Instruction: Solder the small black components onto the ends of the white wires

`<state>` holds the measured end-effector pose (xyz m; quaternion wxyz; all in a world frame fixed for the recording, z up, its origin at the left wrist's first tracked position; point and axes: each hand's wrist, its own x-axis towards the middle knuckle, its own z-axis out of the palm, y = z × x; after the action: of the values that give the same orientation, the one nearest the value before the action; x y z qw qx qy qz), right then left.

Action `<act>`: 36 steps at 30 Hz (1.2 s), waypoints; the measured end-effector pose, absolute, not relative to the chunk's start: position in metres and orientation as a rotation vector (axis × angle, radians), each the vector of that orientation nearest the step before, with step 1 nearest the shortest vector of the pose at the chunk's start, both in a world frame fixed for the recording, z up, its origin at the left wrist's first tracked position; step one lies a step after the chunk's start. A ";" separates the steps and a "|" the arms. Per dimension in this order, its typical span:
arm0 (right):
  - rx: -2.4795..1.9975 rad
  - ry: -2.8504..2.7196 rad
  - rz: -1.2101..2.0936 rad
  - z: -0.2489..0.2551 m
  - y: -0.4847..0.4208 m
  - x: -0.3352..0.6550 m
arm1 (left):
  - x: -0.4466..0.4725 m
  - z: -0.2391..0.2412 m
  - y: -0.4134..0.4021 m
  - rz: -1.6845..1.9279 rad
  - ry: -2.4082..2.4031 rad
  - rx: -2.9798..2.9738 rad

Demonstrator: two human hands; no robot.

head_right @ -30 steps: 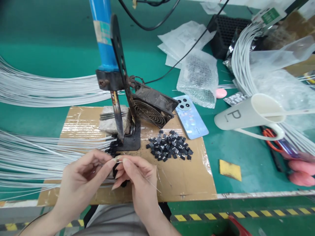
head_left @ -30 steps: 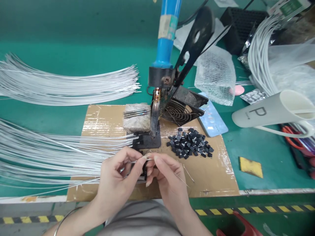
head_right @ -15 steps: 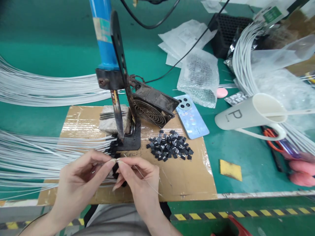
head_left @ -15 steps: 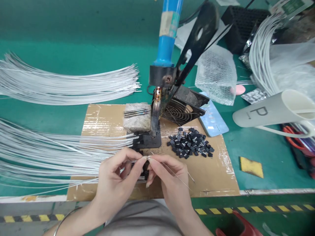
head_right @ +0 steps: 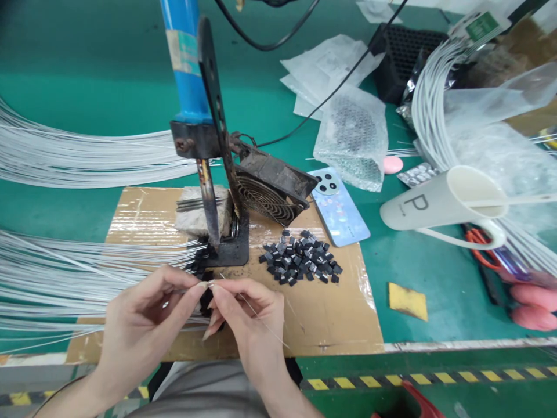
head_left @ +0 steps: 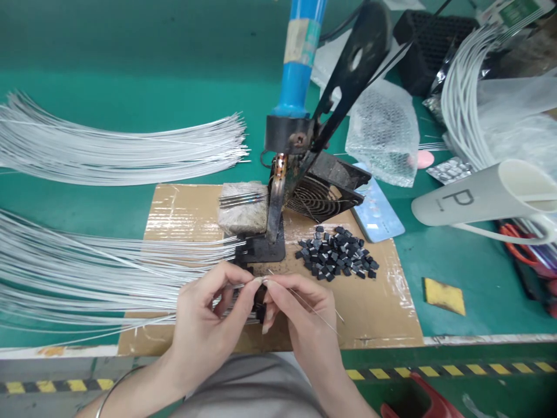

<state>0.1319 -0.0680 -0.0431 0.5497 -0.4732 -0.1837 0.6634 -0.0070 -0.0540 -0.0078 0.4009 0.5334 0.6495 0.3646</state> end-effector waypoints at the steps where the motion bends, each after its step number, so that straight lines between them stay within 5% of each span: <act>1: -1.116 -0.435 1.574 -0.043 -0.068 0.132 | -0.006 -0.006 -0.054 0.921 1.641 1.339; 14: -1.083 -0.413 1.865 -0.035 -0.058 0.153 | -0.014 -0.004 -0.049 0.930 1.523 1.532; 36: -1.063 -0.308 1.663 -0.047 -0.070 0.124 | -0.005 -0.021 -0.054 1.070 1.589 1.571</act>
<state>0.1237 -0.0700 -0.0474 0.5413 -0.4476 -0.1295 0.6999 -0.0049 -0.0541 -0.0208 0.3261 0.5994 0.6063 0.4085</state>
